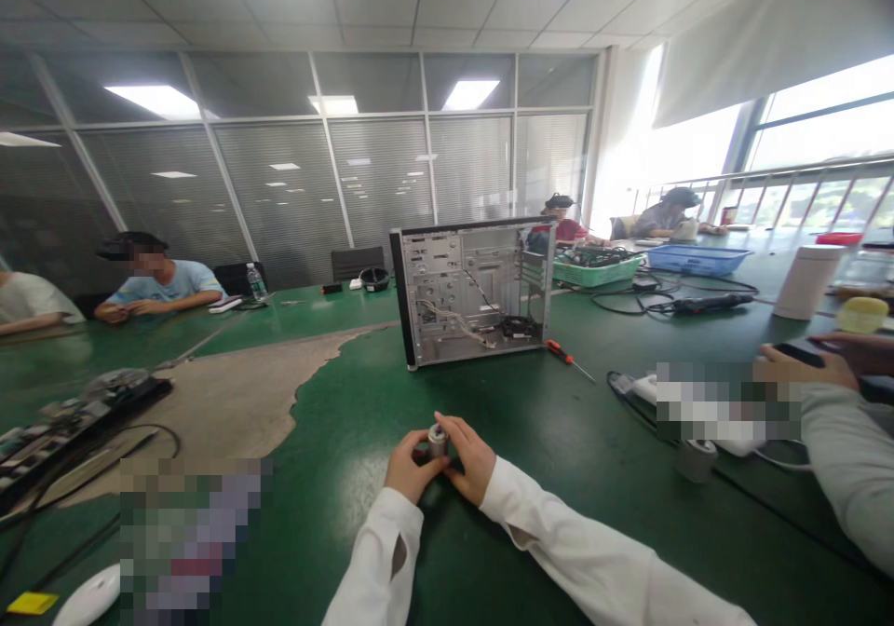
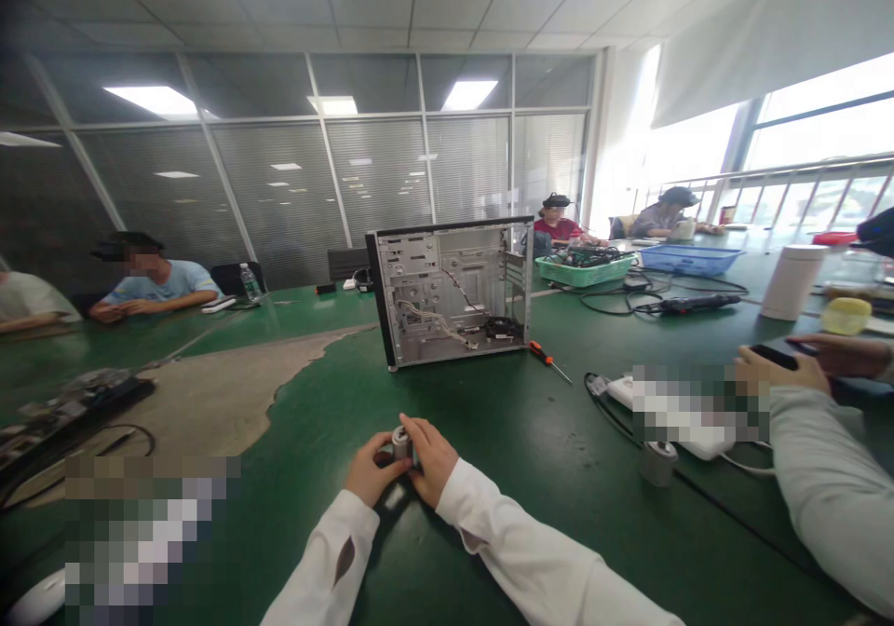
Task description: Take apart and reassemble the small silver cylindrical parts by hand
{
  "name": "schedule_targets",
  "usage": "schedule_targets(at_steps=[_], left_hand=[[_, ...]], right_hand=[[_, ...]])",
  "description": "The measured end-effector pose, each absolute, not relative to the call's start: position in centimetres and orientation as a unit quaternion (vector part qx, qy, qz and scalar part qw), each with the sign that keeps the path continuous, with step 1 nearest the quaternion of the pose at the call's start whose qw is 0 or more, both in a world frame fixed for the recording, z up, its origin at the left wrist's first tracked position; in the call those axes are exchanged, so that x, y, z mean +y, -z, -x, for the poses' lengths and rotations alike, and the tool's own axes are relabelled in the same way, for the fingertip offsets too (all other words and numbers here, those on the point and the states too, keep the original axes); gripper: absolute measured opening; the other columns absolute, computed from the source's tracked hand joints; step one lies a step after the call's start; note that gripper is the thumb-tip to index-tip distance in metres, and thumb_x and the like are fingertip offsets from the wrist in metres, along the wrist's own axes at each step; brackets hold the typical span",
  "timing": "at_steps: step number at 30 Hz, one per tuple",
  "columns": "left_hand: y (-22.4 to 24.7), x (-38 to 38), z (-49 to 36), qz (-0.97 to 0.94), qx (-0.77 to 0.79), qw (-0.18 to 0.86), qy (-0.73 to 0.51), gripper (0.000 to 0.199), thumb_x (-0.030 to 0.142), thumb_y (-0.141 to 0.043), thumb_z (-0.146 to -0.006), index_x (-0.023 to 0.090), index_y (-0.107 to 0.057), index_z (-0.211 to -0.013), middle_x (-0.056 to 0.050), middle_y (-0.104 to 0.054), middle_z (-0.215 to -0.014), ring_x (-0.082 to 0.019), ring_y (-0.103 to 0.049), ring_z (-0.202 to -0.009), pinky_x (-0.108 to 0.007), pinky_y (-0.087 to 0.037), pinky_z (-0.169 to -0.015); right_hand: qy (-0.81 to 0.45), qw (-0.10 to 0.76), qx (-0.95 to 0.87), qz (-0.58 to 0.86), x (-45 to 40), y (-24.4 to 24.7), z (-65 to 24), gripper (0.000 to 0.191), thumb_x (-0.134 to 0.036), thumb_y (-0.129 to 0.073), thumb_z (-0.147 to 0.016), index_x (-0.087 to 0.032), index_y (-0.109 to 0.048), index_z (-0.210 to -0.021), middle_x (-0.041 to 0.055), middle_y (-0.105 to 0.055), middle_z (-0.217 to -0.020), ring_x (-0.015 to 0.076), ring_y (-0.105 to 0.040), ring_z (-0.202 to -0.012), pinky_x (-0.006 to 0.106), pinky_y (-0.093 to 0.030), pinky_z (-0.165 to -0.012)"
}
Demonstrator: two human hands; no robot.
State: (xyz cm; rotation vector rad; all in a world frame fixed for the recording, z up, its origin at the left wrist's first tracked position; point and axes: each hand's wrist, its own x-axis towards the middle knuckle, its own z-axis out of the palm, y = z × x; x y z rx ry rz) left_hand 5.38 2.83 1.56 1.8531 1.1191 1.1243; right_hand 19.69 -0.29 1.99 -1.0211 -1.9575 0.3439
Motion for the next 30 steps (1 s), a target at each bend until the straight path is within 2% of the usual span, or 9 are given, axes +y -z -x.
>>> schedule_targets(at_steps=[4, 7, 10, 16, 21, 26, 30], left_hand=[[-2.0, 2.6, -5.4, -0.706, 0.449, 0.257, -0.484, 0.029, 0.013, -0.062, -0.050, 0.019, -0.057, -0.078, -0.002, -0.057, -0.087, -0.019, -0.053, -0.083, -0.027, -0.043, -0.061], [-2.0, 2.6, -5.3, -0.695, 0.463, 0.198, -0.514, 0.029, 0.013, -0.061, -0.050, 0.020, -0.057, -0.077, -0.003, -0.056, -0.090, -0.020, -0.051, -0.086, -0.028, -0.043, -0.061], [-1.8, 2.7, -5.2, -0.690, 0.470, 0.179, -0.521, 0.029, 0.016, -0.061, -0.050, 0.020, -0.058, -0.078, -0.003, -0.056, -0.089, -0.021, -0.050, -0.087, -0.030, -0.043, -0.063], [-1.0, 3.0, -5.3, -0.667, 0.505, 0.251, -0.486, 0.036, 0.028, -0.065, -0.049, 0.017, -0.059, -0.083, -0.006, -0.057, -0.086, -0.022, -0.053, -0.083, -0.033, -0.044, -0.065], [-1.3, 3.0, -5.3, -0.701, 0.492, 0.302, -0.418, 0.035, 0.022, -0.065, -0.049, 0.017, -0.059, -0.083, -0.006, -0.059, -0.086, -0.023, -0.053, -0.087, -0.033, -0.042, -0.072], [-1.7, 2.8, -5.4, -0.693, 0.451, 0.365, -0.429, 0.043, 0.013, -0.061, -0.051, 0.018, -0.048, -0.092, -0.004, -0.061, -0.086, -0.020, -0.055, -0.083, -0.032, -0.040, -0.074], [-2.1, 2.4, -5.3, -0.701, 0.410, 0.409, -0.416, 0.036, 0.008, -0.059, -0.051, 0.018, -0.049, -0.085, -0.003, -0.062, -0.084, -0.018, -0.056, -0.083, -0.030, -0.040, -0.076]], right_hand=[[-0.178, 0.452, -0.766, 0.421, 0.1, -1.7, -19.8, 0.086, -0.003, -0.046, -0.051, -0.021, -0.012, -0.127, 0.0095, -0.031, -0.117, 0.0175, -0.044, -0.093, 0.034, -0.041, -0.081], [-0.199, 0.458, -0.746, 0.441, 0.4, -1.4, -19.8, 0.081, -0.005, -0.048, -0.052, -0.023, -0.016, -0.125, 0.0096, -0.031, -0.116, 0.0165, -0.046, -0.087, 0.030, -0.046, -0.068], [-0.209, 0.459, -0.735, 0.453, 0.4, -1.1, -19.8, 0.073, -0.006, -0.048, -0.053, -0.022, -0.025, -0.121, 0.0095, -0.030, -0.115, 0.0154, -0.047, -0.085, 0.027, -0.047, -0.062], [-0.210, 0.475, -0.725, 0.453, 0.6, -1.0, -19.8, 0.061, -0.006, -0.047, -0.055, -0.020, -0.036, -0.113, 0.0091, -0.036, -0.112, 0.0149, -0.049, -0.083, 0.025, -0.047, -0.059], [-0.214, 0.498, -0.718, 0.438, 0.9, -1.1, -20.0, 0.052, -0.005, -0.046, -0.055, -0.021, -0.044, -0.104, 0.0061, -0.045, -0.102, 0.0139, -0.051, -0.079, 0.023, -0.046, -0.056], [-0.218, 0.529, -0.718, 0.397, 0.5, -1.8, -20.1, 0.033, -0.009, -0.049, -0.060, -0.020, -0.054, -0.091, 0.0047, -0.051, -0.095, 0.0141, -0.052, -0.080, 0.023, -0.045, -0.058], [-0.223, 0.551, -0.693, 0.408, 0.5, -2.2, -20.2, 0.022, -0.014, -0.051, -0.063, -0.019, -0.058, -0.084, 0.0057, -0.053, -0.091, 0.0150, -0.052, -0.081, 0.022, -0.046, -0.057]])
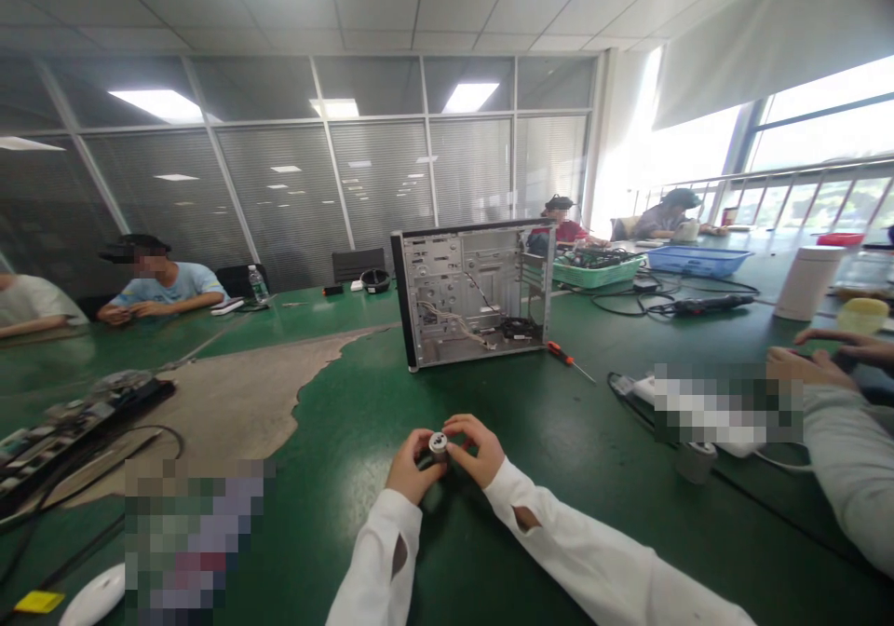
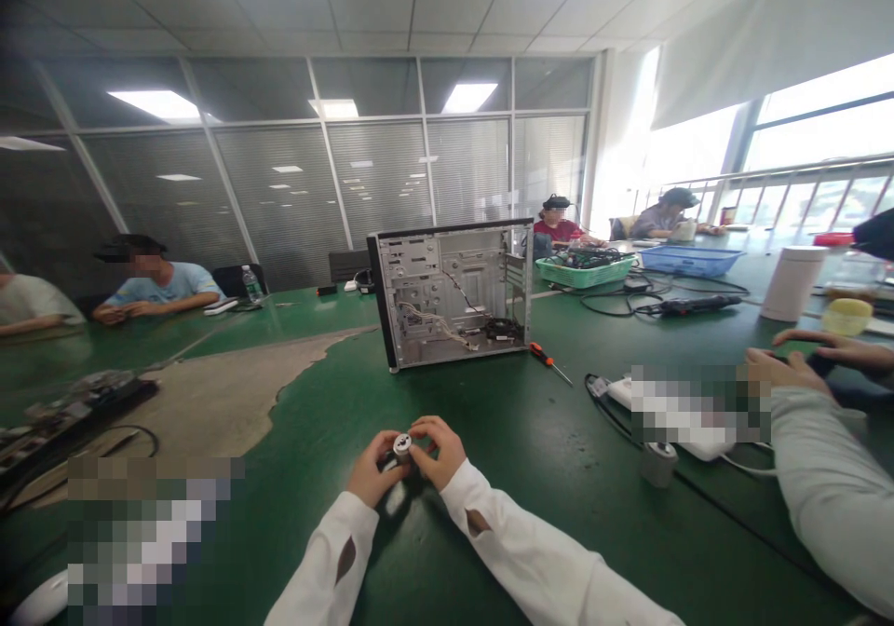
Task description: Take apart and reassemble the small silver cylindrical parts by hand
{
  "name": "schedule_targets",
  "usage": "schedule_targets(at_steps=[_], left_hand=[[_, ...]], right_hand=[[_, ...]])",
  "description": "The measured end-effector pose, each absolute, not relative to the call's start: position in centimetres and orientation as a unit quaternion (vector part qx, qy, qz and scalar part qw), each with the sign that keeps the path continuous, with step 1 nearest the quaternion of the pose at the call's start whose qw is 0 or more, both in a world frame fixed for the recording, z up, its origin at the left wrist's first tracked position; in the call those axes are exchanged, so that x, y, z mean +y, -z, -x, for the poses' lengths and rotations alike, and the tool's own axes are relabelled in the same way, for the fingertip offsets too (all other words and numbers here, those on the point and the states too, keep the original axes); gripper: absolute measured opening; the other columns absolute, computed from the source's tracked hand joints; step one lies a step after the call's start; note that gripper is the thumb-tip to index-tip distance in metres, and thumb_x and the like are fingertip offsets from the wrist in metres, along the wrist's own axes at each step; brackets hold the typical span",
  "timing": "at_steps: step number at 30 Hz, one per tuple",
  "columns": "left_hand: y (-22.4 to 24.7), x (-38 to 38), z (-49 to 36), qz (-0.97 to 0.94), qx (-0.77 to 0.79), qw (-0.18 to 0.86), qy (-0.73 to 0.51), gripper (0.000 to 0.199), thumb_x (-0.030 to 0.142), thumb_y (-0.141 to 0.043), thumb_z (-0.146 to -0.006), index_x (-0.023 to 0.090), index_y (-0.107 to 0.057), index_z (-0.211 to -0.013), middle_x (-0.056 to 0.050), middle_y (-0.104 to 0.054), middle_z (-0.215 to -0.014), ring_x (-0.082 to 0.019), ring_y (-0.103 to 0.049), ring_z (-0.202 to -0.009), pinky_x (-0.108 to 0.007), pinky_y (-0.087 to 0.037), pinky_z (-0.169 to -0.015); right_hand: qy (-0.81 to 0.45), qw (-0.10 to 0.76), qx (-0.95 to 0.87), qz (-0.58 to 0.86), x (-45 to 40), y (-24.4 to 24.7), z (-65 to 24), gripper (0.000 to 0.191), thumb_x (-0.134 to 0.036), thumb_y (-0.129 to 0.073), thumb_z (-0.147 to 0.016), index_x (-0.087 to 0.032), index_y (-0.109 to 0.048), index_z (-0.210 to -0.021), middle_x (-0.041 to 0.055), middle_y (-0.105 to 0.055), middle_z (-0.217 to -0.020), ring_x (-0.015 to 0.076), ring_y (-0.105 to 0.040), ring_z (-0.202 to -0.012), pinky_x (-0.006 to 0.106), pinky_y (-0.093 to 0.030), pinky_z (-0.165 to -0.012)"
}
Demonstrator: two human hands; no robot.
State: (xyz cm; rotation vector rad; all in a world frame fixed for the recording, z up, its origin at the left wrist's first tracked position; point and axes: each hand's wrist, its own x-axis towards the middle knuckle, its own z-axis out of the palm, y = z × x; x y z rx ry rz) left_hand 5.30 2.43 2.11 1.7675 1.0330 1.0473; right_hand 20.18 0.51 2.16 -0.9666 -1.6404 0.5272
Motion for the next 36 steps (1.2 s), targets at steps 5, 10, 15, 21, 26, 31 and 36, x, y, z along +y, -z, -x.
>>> schedule_targets(at_steps=[5, 10, 15, 21, 26, 31, 36], left_hand=[[-2.9, 2.0, -5.3, -0.704, 0.419, 0.416, -0.395, 0.031, 0.013, -0.063, -0.050, 0.018, -0.056, -0.080, -0.001, -0.062, -0.078, -0.020, -0.055, -0.082, -0.030, -0.039, -0.076], [-2.7, 2.2, -5.4, -0.705, 0.446, 0.390, -0.390, 0.032, 0.022, -0.067, -0.049, 0.018, -0.059, -0.079, -0.002, -0.061, -0.077, -0.021, -0.054, -0.082, -0.030, -0.039, -0.075], [-2.1, 2.4, -5.3, -0.739, 0.443, 0.332, -0.383, 0.034, 0.024, -0.065, -0.052, 0.019, -0.058, -0.085, -0.003, -0.060, -0.083, -0.021, -0.052, -0.084, -0.031, -0.038, -0.075], [-2.1, 2.2, -5.3, -0.727, 0.455, 0.326, -0.398, 0.032, 0.023, -0.062, -0.055, 0.020, -0.057, -0.086, -0.003, -0.060, -0.086, -0.020, -0.053, -0.084, -0.029, -0.040, -0.071], [-1.1, 3.3, -4.9, -0.680, 0.501, 0.292, -0.448, 0.033, 0.024, -0.059, -0.058, 0.018, -0.054, -0.090, -0.006, -0.058, -0.093, -0.021, -0.051, -0.090, -0.032, -0.041, -0.075], [0.0, 4.3, -4.3, -0.643, 0.541, 0.250, -0.481, 0.036, 0.019, -0.058, -0.057, 0.017, -0.053, -0.093, -0.007, -0.056, -0.095, -0.022, -0.051, -0.093, -0.034, -0.041, -0.079], [0.8, 4.9, -4.1, -0.629, 0.552, 0.248, -0.488, 0.046, 0.002, -0.048, -0.053, 0.018, -0.052, -0.095, -0.006, -0.055, -0.099, -0.020, -0.051, -0.094, -0.032, -0.040, -0.081]], right_hand=[[-0.237, 0.550, -0.685, 0.416, 0.9, -2.4, -20.1, 0.018, -0.017, -0.054, -0.063, -0.019, -0.062, -0.079, 0.0056, -0.053, -0.092, 0.0153, -0.053, -0.082, 0.022, -0.046, -0.057], [-0.249, 0.551, -0.672, 0.429, 1.3, -2.5, -19.9, 0.011, -0.016, -0.056, -0.061, -0.019, -0.061, -0.070, 0.0041, -0.054, -0.091, 0.0143, -0.054, -0.080, 0.023, -0.045, -0.058], [-0.247, 0.546, -0.689, 0.408, 1.3, -3.3, -19.7, 0.008, -0.016, -0.054, -0.064, -0.019, -0.060, -0.068, 0.0032, -0.055, -0.086, 0.0129, -0.054, -0.076, 0.023, -0.045, -0.059], [-0.203, 0.582, -0.673, 0.409, 1.5, -3.7, -20.6, 0.008, -0.019, -0.051, -0.069, -0.018, -0.059, -0.072, 0.0037, -0.056, -0.082, 0.0132, -0.053, -0.075, 0.023, -0.043, -0.058], [-0.170, 0.526, -0.700, 0.452, 2.5, -1.6, -21.9, 0.007, -0.019, -0.053, -0.066, -0.018, -0.059, -0.069, 0.0030, -0.056, -0.078, 0.0119, -0.053, -0.067, 0.024, -0.043, -0.060], [-0.148, 0.406, -0.739, 0.517, 3.2, -0.2, -22.2, 0.006, -0.018, -0.055, -0.064, -0.019, -0.060, -0.067, 0.0025, -0.056, -0.081, 0.0134, -0.052, -0.077, 0.027, -0.040, -0.072], [-0.113, 0.309, -0.757, 0.564, 2.9, -0.3, -23.1, 0.021, -0.015, -0.053, -0.059, -0.023, -0.058, -0.077, 0.0012, -0.056, -0.091, 0.0191, -0.046, -0.089, 0.034, -0.033, -0.074]])
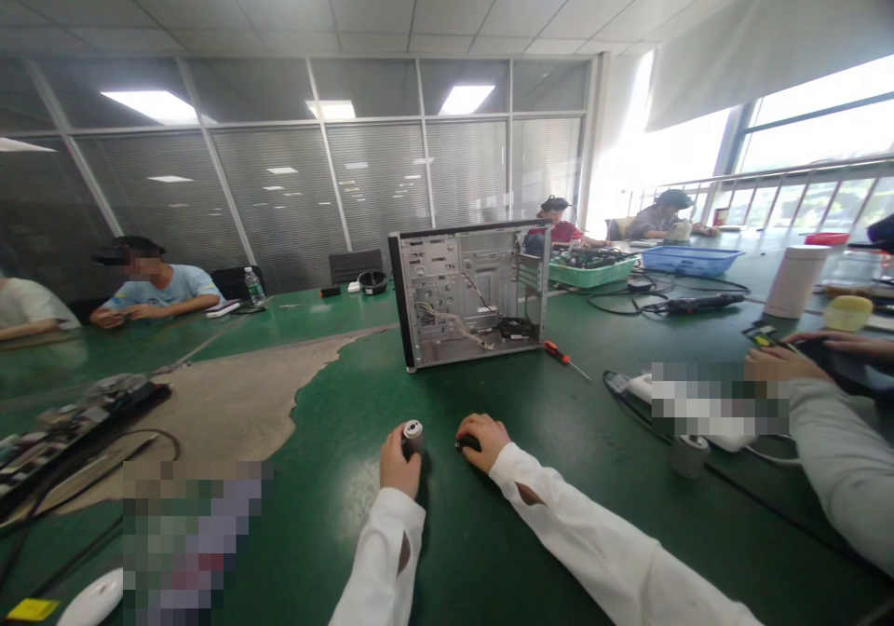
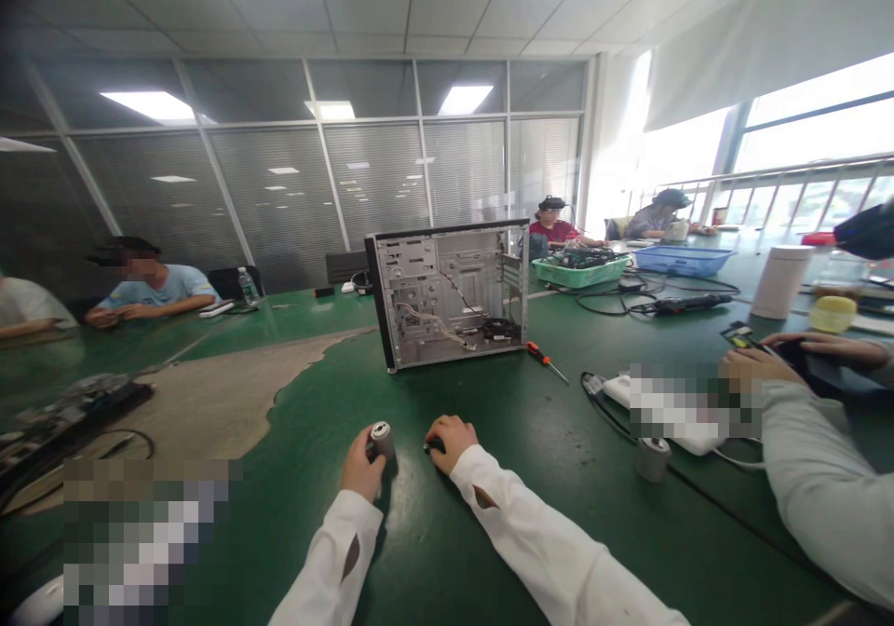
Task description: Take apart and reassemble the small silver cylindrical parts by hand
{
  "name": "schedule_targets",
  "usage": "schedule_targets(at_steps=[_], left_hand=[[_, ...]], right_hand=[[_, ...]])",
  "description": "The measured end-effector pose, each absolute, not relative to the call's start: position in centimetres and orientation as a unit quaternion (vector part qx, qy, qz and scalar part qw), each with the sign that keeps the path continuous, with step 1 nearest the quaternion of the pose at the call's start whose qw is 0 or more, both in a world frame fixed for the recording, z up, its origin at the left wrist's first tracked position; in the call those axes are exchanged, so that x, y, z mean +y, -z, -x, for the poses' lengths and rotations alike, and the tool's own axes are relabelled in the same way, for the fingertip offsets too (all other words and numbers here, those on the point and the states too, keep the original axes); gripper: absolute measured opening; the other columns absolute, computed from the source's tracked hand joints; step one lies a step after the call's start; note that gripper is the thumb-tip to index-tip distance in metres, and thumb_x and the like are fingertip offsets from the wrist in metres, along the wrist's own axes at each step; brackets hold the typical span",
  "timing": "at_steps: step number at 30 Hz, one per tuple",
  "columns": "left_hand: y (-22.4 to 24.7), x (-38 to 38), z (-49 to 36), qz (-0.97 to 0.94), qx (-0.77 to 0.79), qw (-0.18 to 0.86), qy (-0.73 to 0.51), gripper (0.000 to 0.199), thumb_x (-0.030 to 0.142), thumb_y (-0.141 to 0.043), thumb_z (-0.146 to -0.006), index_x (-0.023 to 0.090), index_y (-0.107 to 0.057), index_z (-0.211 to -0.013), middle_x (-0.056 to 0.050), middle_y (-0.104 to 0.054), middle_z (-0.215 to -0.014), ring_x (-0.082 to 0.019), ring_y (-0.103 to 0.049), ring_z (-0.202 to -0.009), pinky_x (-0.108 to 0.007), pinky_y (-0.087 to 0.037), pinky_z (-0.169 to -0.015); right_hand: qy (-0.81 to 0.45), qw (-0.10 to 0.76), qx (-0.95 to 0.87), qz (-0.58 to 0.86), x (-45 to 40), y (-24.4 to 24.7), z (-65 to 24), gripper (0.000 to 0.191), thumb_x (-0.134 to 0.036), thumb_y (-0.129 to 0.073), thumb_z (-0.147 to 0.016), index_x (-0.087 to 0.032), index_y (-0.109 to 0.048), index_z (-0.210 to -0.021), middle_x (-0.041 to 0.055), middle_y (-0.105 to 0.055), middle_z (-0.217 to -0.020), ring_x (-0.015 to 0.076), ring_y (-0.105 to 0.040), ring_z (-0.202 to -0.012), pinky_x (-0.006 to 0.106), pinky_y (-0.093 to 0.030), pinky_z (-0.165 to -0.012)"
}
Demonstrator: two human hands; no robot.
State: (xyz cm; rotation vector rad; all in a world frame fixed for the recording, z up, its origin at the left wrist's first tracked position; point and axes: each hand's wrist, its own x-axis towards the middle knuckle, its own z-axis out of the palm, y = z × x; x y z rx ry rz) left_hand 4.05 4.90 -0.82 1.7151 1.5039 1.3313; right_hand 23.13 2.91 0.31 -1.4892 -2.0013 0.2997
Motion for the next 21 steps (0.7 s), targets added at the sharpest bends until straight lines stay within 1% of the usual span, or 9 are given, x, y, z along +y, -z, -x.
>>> schedule_targets(at_steps=[2, 5, 10, 14, 18, 21], left_hand=[[1.1, 5.1, -4.0, -0.624, 0.551, 0.257, -0.490, 0.047, 0.000, -0.045, -0.051, 0.018, -0.052, -0.094, -0.007, -0.055, -0.099, -0.020, -0.051, -0.094, -0.031, -0.041, -0.080], [1.3, 5.3, -4.0, -0.621, 0.552, 0.262, -0.491, 0.048, -0.002, -0.043, -0.051, 0.017, -0.053, -0.094, -0.007, -0.056, -0.099, -0.020, -0.052, -0.093, -0.031, -0.041, -0.080], [1.2, 5.3, -4.0, -0.635, 0.545, 0.259, -0.483, 0.048, -0.003, -0.040, -0.052, 0.015, -0.051, -0.095, -0.009, -0.054, -0.099, -0.020, -0.051, -0.094, -0.032, -0.040, -0.081], [1.0, 5.2, -4.0, -0.645, 0.544, 0.257, -0.470, 0.049, -0.004, -0.039, -0.052, 0.015, -0.050, -0.096, -0.009, -0.054, -0.099, -0.021, -0.050, -0.095, -0.032, -0.040, -0.081], [0.6, 4.9, -4.0, -0.643, 0.551, 0.261, -0.463, 0.048, -0.003, -0.039, -0.053, 0.015, -0.051, -0.096, -0.009, -0.054, -0.101, -0.020, -0.051, -0.094, -0.030, -0.041, -0.079], [0.3, 4.6, -4.1, -0.649, 0.558, 0.264, -0.446, 0.049, -0.004, -0.039, -0.054, 0.015, -0.051, -0.097, -0.007, -0.056, -0.100, -0.018, -0.052, -0.092, -0.028, -0.040, -0.079]], right_hand=[[-0.088, 0.272, -0.761, 0.583, 2.8, -0.5, -23.7, 0.029, -0.013, -0.049, -0.059, -0.025, -0.056, -0.085, 0.0012, -0.054, -0.096, 0.0197, -0.043, -0.093, 0.034, -0.031, -0.075], [-0.062, 0.240, -0.758, 0.604, 2.7, -0.7, -24.1, 0.035, -0.011, -0.043, -0.061, -0.024, -0.053, -0.091, 0.0027, -0.051, -0.100, 0.0196, -0.041, -0.094, 0.034, -0.028, -0.075], [-0.018, 0.229, -0.764, 0.603, 2.6, -0.6, -23.9, 0.035, -0.011, -0.041, -0.062, -0.022, -0.052, -0.094, 0.0049, -0.050, -0.101, 0.0204, -0.039, -0.096, 0.034, -0.027, -0.075], [-0.007, 0.223, -0.771, 0.597, 2.5, -0.6, -23.8, 0.036, -0.011, -0.041, -0.062, -0.021, -0.052, -0.095, 0.0057, -0.050, -0.101, 0.0205, -0.039, -0.095, 0.033, -0.029, -0.074], [-0.005, 0.216, -0.772, 0.598, 2.5, -0.5, -23.8, 0.037, -0.010, -0.041, -0.063, -0.021, -0.052, -0.096, 0.0065, -0.049, -0.102, 0.0208, -0.039, -0.095, 0.034, -0.029, -0.075], [-0.009, 0.208, -0.772, 0.601, 2.5, -0.6, -23.7, 0.036, -0.011, -0.041, -0.064, -0.020, -0.051, -0.098, 0.0069, -0.048, -0.103, 0.0212, -0.038, -0.098, 0.035, -0.029, -0.077]])
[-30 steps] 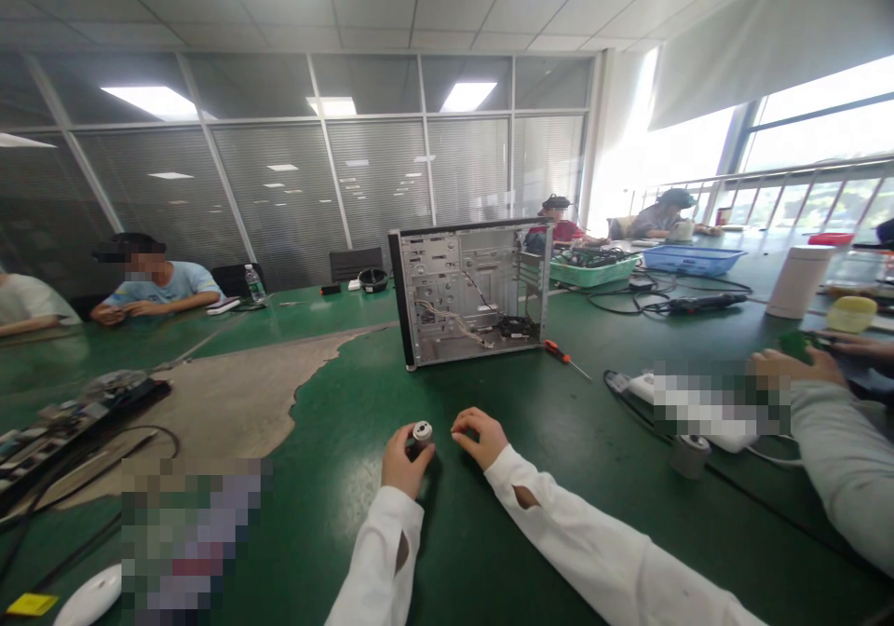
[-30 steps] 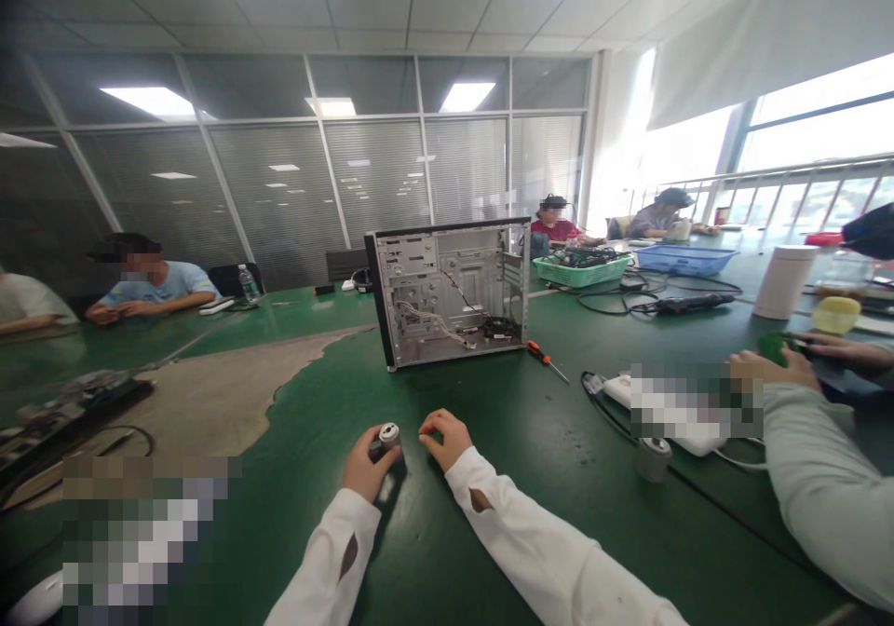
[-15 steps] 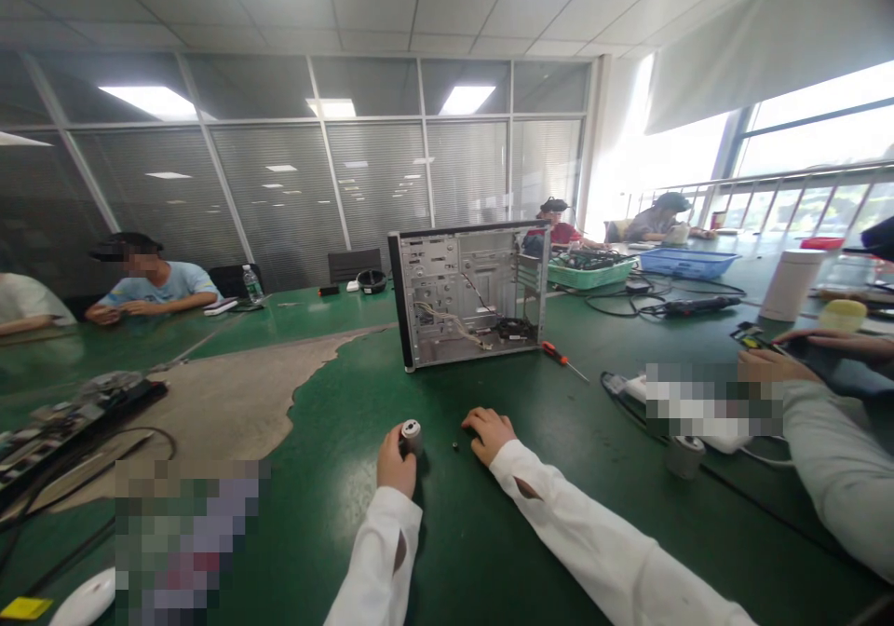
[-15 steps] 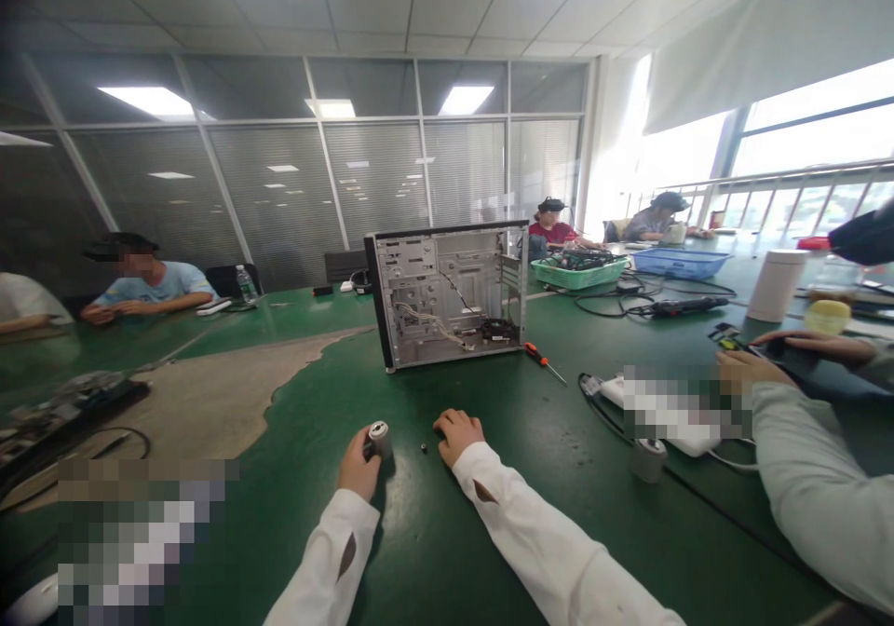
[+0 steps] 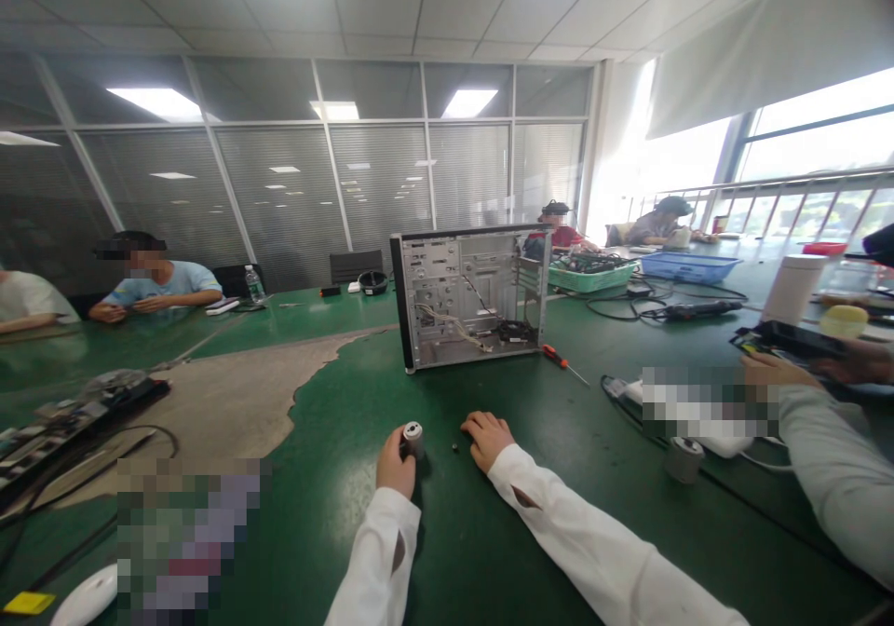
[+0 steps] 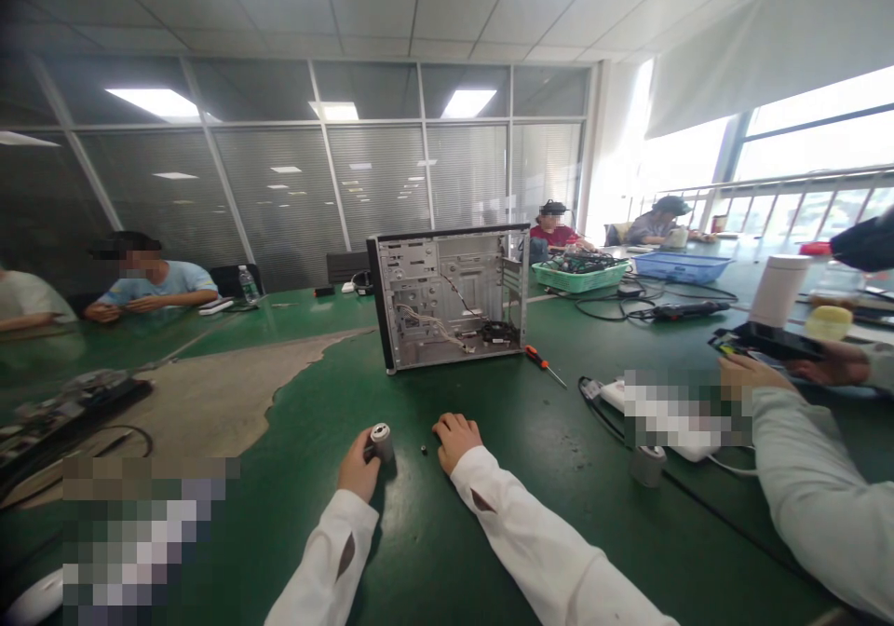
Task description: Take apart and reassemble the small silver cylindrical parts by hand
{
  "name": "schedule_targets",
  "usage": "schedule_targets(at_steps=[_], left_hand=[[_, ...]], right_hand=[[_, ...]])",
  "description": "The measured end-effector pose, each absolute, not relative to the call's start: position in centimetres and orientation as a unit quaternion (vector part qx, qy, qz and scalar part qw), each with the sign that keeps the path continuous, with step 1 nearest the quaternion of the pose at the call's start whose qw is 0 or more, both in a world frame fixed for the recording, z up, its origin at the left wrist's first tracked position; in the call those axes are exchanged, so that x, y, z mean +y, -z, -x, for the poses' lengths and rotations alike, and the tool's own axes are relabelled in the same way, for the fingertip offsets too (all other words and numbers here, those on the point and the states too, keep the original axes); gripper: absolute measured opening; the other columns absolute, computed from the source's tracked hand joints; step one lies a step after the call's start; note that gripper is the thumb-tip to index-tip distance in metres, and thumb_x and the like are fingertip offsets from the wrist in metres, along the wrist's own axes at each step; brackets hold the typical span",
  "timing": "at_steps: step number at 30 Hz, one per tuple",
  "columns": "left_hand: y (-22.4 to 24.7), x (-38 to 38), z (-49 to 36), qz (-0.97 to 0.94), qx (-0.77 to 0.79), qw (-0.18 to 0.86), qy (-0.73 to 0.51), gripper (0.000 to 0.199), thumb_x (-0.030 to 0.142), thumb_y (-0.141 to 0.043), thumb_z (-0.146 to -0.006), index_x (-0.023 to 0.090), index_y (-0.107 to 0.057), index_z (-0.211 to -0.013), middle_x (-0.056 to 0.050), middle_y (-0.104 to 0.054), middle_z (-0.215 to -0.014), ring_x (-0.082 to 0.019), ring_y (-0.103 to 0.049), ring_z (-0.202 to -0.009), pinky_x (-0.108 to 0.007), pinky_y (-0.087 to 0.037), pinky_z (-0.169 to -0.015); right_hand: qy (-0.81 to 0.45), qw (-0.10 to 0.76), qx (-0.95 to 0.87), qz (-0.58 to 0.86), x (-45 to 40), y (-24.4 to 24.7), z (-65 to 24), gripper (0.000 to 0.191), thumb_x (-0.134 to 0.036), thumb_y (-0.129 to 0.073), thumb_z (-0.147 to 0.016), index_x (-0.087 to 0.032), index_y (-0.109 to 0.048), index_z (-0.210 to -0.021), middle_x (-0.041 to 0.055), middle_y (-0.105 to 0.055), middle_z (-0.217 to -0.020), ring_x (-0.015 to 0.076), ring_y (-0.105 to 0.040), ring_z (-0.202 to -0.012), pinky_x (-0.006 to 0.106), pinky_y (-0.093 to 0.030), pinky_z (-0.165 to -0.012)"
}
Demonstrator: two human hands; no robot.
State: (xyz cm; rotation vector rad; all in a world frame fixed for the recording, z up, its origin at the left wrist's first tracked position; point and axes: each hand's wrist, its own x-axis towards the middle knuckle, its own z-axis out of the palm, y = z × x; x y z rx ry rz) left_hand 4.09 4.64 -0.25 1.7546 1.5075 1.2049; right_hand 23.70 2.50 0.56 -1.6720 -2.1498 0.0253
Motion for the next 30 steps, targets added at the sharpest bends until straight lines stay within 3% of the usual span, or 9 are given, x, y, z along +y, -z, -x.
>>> schedule_targets(at_steps=[4, 9, 13, 17, 24, 30], left_hand=[[-0.3, 4.3, -4.2, -0.676, 0.571, 0.233, -0.403, 0.049, -0.004, -0.039, -0.056, 0.014, -0.052, -0.099, -0.006, -0.055, -0.101, -0.016, -0.051, -0.092, -0.026, -0.039, -0.081], [-1.2, 3.5, -4.6, -0.745, 0.527, 0.192, -0.360, 0.037, 0.001, -0.041, -0.059, 0.015, -0.059, -0.088, -0.004, -0.059, -0.085, -0.015, -0.052, -0.083, -0.025, -0.039, -0.077], [-1.4, 2.9, -5.1, -0.800, 0.480, 0.199, -0.299, 0.029, 0.003, -0.042, -0.058, 0.017, -0.063, -0.073, -0.002, -0.061, -0.076, -0.015, -0.053, -0.079, -0.026, -0.040, -0.075], [-1.7, 2.4, -5.5, -0.809, 0.473, 0.209, -0.279, 0.029, 0.006, -0.043, -0.057, 0.018, -0.065, -0.071, -0.003, -0.063, -0.074, -0.016, -0.054, -0.079, -0.026, -0.040, -0.075], [-2.9, 1.5, -5.8, -0.794, 0.482, 0.233, -0.288, 0.029, 0.008, -0.040, -0.058, 0.019, -0.064, -0.069, 0.000, -0.065, -0.067, -0.016, -0.055, -0.077, -0.027, -0.040, -0.075], [-2.9, 1.5, -5.6, -0.787, 0.488, 0.245, -0.286, 0.028, 0.009, -0.040, -0.060, 0.019, -0.063, -0.071, 0.001, -0.065, -0.069, -0.015, -0.056, -0.078, -0.026, -0.040, -0.075]], right_hand=[[-0.023, 0.231, -0.764, 0.602, 1.9, -1.1, -23.5, 0.045, -0.010, -0.041, -0.063, -0.019, -0.046, -0.107, 0.0087, -0.045, -0.107, 0.0217, -0.037, -0.101, 0.037, -0.031, -0.080], [-0.060, 0.369, -0.794, 0.479, -0.1, -2.6, -22.4, 0.065, -0.015, -0.046, -0.063, -0.017, -0.024, -0.124, 0.0093, -0.034, -0.117, 0.0189, -0.034, -0.107, 0.032, -0.031, -0.089], [-0.096, 0.376, -0.829, 0.402, -1.8, -3.3, -21.0, 0.052, -0.024, -0.051, -0.067, -0.021, -0.036, -0.117, 0.0071, -0.040, -0.112, 0.0176, -0.039, -0.102, 0.030, -0.034, -0.087], [-0.119, 0.383, -0.825, 0.397, -2.6, -3.0, -20.4, 0.035, -0.020, -0.048, -0.069, -0.021, -0.046, -0.104, 0.0045, -0.050, -0.095, 0.0150, -0.046, -0.090, 0.028, -0.039, -0.080], [-0.093, 0.392, -0.801, 0.443, -5.3, -1.7, -24.3, 0.035, -0.020, -0.047, -0.068, -0.019, -0.046, -0.103, 0.0061, -0.052, -0.093, 0.0158, -0.047, -0.087, 0.029, -0.041, -0.076], [0.036, 0.410, -0.706, 0.577, -10.2, 0.5, -32.4, 0.041, -0.031, -0.040, -0.073, -0.017, -0.041, -0.111, 0.0087, -0.054, -0.092, 0.0185, -0.051, -0.084, 0.035, -0.041, -0.077]])
